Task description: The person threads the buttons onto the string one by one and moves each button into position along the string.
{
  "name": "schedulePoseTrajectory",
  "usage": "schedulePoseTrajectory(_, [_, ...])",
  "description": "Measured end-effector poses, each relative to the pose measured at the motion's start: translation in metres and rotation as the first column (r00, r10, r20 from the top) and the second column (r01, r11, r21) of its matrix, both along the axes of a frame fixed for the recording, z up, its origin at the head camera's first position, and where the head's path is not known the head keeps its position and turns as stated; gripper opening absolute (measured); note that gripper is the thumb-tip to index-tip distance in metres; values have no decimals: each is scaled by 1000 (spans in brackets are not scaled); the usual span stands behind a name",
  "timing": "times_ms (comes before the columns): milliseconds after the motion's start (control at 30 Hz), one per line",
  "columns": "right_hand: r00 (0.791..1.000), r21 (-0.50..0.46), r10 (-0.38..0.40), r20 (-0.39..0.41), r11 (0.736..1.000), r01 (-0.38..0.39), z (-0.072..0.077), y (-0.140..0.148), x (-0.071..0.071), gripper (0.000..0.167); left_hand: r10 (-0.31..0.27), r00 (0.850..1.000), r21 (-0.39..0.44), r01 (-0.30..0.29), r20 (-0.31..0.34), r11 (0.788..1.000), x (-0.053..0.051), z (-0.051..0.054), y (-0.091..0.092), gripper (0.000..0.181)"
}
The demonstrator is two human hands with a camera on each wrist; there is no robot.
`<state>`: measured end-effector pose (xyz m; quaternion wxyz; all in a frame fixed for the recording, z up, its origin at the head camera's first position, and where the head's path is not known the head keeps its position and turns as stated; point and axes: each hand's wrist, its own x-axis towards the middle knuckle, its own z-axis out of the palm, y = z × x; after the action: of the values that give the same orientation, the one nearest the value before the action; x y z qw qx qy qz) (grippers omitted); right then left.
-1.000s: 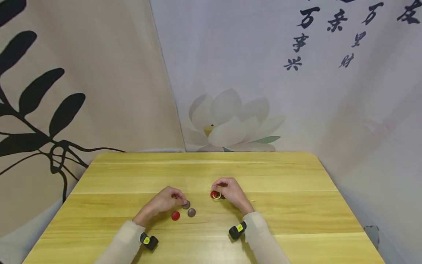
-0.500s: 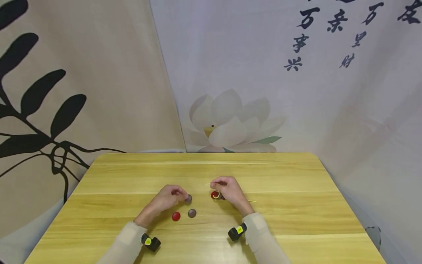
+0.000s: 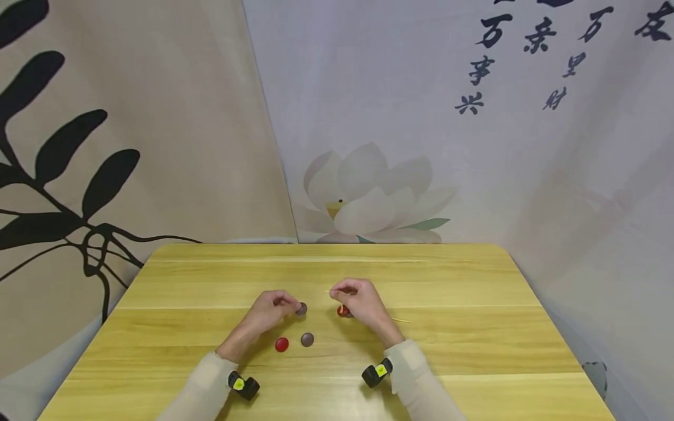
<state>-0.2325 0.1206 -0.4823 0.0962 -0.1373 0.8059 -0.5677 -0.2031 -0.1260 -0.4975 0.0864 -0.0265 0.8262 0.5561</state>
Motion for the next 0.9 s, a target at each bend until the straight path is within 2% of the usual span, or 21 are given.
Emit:
schedulePoseTrajectory(267, [999, -7, -7, -52, 1000, 7, 8, -6, 4, 10, 85, 995, 20, -84, -44, 996, -3, 4, 5, 8])
schedulePoseTrajectory(400, [998, -26, -7, -62, 1000, 6, 9, -8, 5, 14, 112, 992, 51, -108, -62, 993, -4, 9, 9, 9])
schedulePoseTrajectory(667, [996, -36, -8, -85, 999, 5, 9, -13, 5, 11, 131, 989, 133, -121, -69, 984, -6, 18, 17, 12])
schedulePoseTrajectory(900, [996, -36, 3, -94, 999, -7, 9, -14, 7, 10, 136, 989, 146, -125, -66, 981, -7, 19, 21, 13])
